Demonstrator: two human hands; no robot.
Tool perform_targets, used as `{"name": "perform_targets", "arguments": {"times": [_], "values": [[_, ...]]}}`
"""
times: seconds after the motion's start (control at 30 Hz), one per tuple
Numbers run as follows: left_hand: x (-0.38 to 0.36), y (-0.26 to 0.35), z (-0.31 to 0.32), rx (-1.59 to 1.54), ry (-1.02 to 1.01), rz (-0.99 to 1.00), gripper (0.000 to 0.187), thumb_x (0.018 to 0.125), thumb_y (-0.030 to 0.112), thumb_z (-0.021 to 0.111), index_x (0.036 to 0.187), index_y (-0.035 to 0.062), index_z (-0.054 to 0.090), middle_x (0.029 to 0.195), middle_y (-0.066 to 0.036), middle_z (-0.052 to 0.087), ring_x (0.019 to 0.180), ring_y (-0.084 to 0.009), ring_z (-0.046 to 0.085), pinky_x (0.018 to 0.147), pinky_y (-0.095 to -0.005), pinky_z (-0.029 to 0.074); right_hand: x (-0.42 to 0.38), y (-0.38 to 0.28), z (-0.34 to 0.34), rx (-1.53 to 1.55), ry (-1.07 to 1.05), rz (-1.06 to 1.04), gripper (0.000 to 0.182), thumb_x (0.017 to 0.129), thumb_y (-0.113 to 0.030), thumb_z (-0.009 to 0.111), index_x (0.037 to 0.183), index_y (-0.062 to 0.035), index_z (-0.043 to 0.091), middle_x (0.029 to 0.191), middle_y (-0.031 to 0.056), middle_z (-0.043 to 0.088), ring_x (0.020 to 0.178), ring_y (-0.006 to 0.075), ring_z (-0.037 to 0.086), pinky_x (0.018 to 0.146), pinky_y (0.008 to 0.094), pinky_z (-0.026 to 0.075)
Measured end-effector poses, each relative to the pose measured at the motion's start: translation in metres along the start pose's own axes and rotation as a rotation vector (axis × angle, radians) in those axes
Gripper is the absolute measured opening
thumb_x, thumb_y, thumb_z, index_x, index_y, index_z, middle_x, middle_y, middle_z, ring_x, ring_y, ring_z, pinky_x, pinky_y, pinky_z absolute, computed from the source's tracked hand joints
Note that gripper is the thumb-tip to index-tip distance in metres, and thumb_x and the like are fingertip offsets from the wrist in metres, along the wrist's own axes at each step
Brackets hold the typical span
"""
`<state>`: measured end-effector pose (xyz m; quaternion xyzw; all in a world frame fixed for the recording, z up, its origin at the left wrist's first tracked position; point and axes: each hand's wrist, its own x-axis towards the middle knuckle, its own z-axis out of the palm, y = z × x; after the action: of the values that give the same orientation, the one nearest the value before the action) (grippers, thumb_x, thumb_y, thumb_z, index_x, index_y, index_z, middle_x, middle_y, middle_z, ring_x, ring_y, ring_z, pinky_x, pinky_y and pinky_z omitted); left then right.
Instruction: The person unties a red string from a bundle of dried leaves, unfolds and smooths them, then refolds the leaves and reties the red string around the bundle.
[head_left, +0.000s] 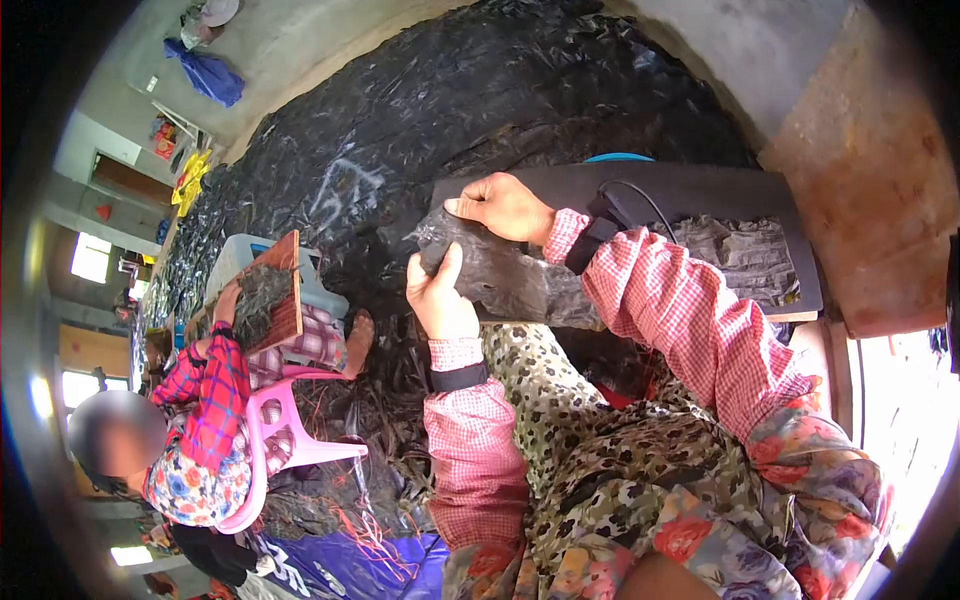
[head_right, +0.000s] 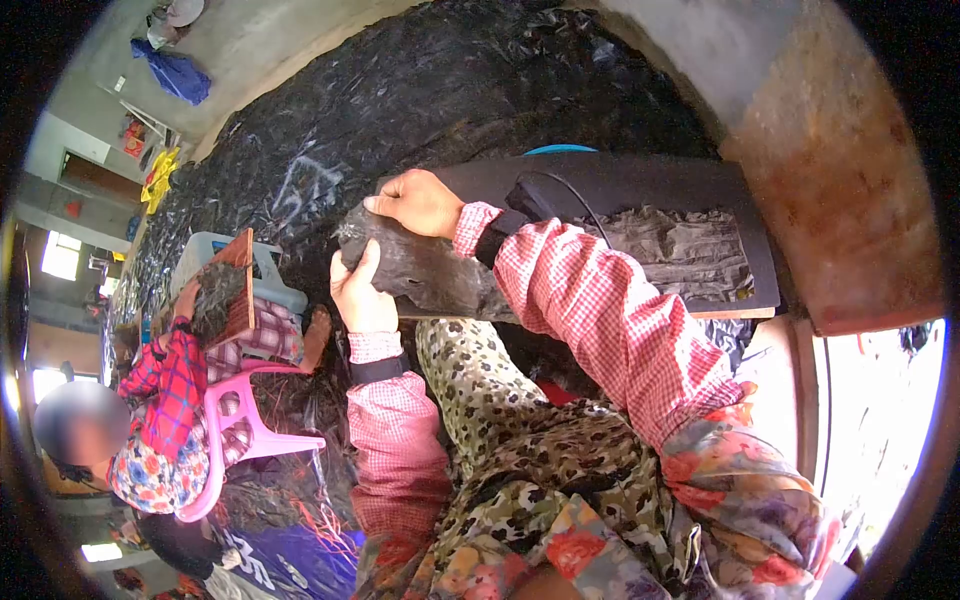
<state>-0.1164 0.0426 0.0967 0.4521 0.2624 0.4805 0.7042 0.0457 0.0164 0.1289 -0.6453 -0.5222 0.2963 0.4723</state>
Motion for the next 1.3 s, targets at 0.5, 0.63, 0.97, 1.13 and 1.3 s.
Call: {"name": "perform_targets", "arguments": {"times": [0.5,0.63,0.97,1.13,1.3], "values": [[0.005,0.012,0.006,-0.269,-0.061,-0.324,0.026,0.089,0.006,0.06,0.114,0.0038,0.059,0.109,-0.01,0.064,0.096,-0.0223,0.063,0.086,-0.0373,0.051,-0.005,0.022,-0.006,-0.215,0.327,-0.149,0.053,0.092,-0.048,0.047,0.074,-0.0006,0.065,0.077,0.0236,0.062,0.076,0.0425,0.059,0.068,0.0479,0.046],[0.011,0.015,-0.013,-0.19,0.144,-0.271,0.028,0.087,0.011,0.063,0.115,0.0049,0.06,0.11,-0.006,0.063,0.1,-0.0212,0.061,0.087,-0.0371,0.05,-0.032,0.031,-0.036,-0.182,0.454,-0.065,0.044,0.091,-0.038,0.053,0.074,0.001,0.061,0.075,0.0251,0.059,0.074,0.042,0.059,0.065,0.0475,0.045],[-0.005,0.026,0.019,0.111,0.175,-0.034,0.016,0.088,0.008,0.061,0.103,0.0014,0.058,0.103,-0.006,0.061,0.088,-0.015,0.057,0.08,-0.0291,0.048,-0.148,0.042,-0.046,0.144,0.359,0.057,0.033,0.092,-0.029,0.059,0.093,0.0031,0.065,0.079,0.0145,0.064,0.072,0.0204,0.061,0.069,0.0338,0.048],[-0.05,-0.035,0.104,0.67,-0.129,0.218,0.011,0.094,0.012,0.055,0.098,0.0029,0.059,0.085,-0.001,0.061,0.076,-0.0102,0.053,0.069,-0.0266,0.044,-0.205,0.061,-0.096,0.4,0.632,0.237,0.035,0.095,-0.032,0.055,0.095,0.0019,0.066,0.08,0.0036,0.063,0.075,0.0106,0.058,0.069,0.0275,0.048],[-0.116,-0.116,0.132,0.994,-0.838,0.172,0.043,0.086,0.022,0.062,0.12,-0.0019,0.054,0.133,-0.024,0.047,0.124,-0.0355,0.047,0.103,-0.0395,0.037,-0.237,0.097,-0.11,0.735,0.632,0.604,0.072,0.091,-0.06,0.045,0.129,0.0016,0.046,0.105,0.0126,0.06,0.085,0.0178,0.06,0.074,0.0296,0.048]]}}
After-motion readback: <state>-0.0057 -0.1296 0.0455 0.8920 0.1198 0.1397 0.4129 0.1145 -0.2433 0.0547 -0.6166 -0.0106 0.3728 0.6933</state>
